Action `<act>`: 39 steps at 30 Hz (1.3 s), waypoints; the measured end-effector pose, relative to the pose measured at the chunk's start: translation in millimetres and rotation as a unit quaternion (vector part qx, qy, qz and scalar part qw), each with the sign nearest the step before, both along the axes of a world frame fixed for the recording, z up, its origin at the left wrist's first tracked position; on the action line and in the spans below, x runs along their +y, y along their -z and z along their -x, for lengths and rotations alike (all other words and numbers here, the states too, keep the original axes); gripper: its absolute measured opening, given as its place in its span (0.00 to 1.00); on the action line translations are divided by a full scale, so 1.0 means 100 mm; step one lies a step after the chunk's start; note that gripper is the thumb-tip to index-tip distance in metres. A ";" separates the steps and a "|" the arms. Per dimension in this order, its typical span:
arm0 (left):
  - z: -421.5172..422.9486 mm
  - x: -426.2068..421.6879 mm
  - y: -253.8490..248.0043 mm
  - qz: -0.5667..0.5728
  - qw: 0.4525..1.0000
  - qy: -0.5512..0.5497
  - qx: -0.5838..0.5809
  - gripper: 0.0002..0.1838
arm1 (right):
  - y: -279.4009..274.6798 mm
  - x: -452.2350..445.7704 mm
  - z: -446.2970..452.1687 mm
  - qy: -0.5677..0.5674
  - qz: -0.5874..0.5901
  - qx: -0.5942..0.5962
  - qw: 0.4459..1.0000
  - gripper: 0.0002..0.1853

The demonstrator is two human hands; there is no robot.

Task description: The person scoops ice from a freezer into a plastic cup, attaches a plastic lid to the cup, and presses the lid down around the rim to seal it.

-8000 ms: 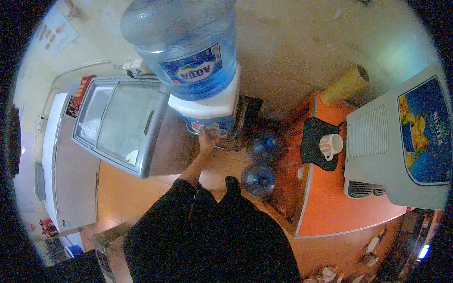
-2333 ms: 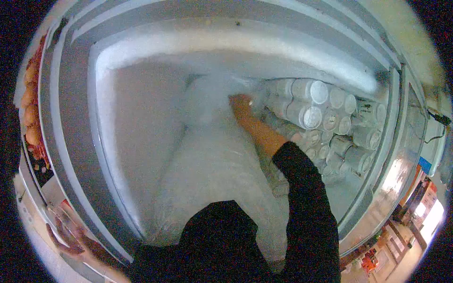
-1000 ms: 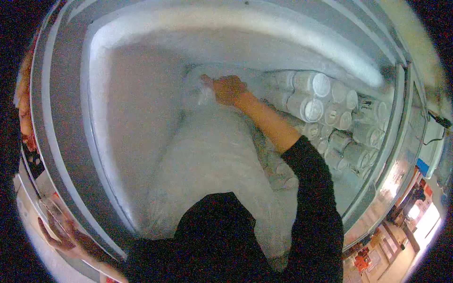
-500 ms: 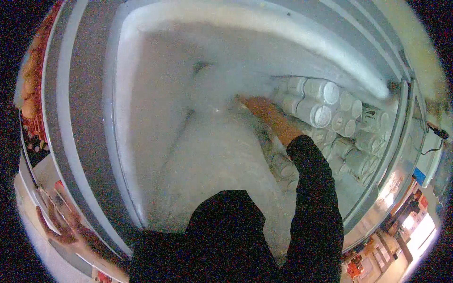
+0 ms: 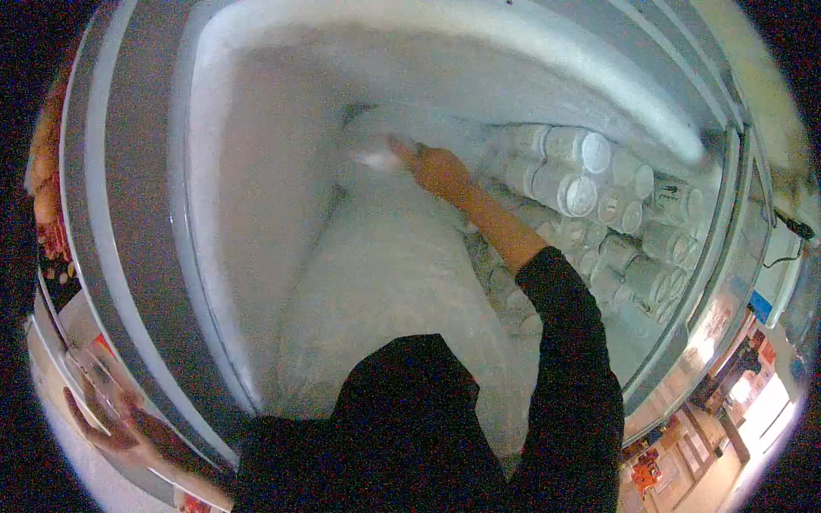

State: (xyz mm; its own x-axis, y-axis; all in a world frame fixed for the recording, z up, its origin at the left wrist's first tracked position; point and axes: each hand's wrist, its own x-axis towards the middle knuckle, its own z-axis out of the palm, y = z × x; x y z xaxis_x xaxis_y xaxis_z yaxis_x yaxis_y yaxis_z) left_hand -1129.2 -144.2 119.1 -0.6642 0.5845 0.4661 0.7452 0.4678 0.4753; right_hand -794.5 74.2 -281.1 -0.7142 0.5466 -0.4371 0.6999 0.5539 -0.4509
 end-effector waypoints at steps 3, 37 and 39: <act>-0.09 0.08 0.00 0.015 0.999 -0.032 -0.013 0.43 | 0.55 -0.16 -0.55 -0.103 -0.196 -0.006 0.975 0.31; 0.16 -0.01 -0.06 0.050 0.998 0.020 -0.015 0.41 | -0.82 0.72 0.84 0.076 0.043 -0.109 0.990 0.26; 0.19 -0.02 -0.07 0.052 0.998 0.025 -0.017 0.41 | -0.92 0.61 0.81 0.068 0.056 -0.142 0.986 0.26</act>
State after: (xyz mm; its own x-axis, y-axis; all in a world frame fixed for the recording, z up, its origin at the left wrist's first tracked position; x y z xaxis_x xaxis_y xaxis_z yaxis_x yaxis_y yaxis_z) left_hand -1147.7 -145.8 126.1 -0.6472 0.6613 0.3793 0.7534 0.4788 0.4506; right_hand -875.3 135.5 -188.9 -0.4783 0.5648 -0.6724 0.8707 0.4045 -0.2796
